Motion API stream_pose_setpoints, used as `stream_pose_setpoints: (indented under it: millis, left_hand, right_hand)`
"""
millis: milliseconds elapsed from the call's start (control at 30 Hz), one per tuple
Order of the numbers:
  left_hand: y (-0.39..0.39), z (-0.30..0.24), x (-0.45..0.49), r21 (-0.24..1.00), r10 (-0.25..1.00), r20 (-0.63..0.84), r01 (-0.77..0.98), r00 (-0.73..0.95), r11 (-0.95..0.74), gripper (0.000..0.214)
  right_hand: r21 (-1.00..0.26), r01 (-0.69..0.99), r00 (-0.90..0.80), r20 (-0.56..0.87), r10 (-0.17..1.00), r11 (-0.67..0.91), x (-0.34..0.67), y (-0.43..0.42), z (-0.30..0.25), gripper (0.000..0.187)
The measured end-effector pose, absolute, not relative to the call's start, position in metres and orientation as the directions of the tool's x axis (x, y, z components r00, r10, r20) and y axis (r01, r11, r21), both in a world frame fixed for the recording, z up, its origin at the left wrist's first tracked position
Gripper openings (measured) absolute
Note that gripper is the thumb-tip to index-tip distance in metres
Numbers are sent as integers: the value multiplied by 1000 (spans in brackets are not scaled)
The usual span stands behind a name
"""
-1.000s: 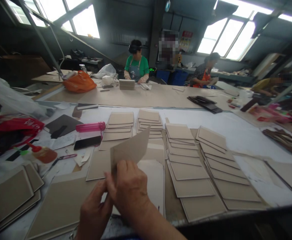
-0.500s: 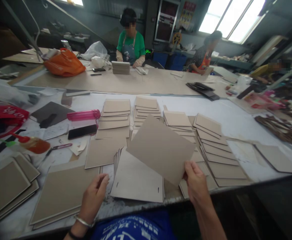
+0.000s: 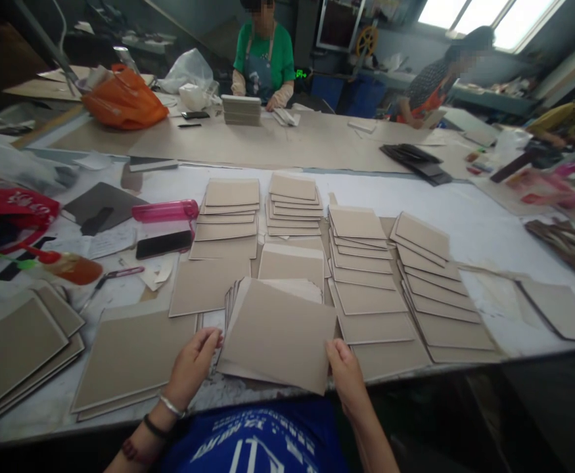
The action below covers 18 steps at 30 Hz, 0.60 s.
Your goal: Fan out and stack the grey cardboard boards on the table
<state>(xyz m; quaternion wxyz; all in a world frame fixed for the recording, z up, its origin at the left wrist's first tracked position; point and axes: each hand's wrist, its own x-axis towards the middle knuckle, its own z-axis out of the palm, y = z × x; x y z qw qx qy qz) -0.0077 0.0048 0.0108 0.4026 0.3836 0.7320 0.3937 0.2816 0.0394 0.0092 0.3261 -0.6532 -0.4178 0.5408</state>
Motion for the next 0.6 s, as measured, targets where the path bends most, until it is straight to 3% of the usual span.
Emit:
stream_pose_setpoints:
  millis: [267, 600]
  left_hand:
    - [3, 11, -9, 898, 893, -340, 180, -294, 401, 34]
    - [8, 11, -14, 878, 859, -447, 61, -247, 475, 34]
  right_hand:
    - [-856, 413, -4, -342, 940, -310, 275, 48, -6, 39]
    - [-795, 559, 7, -282, 959, -237, 271, 50, -4, 37]
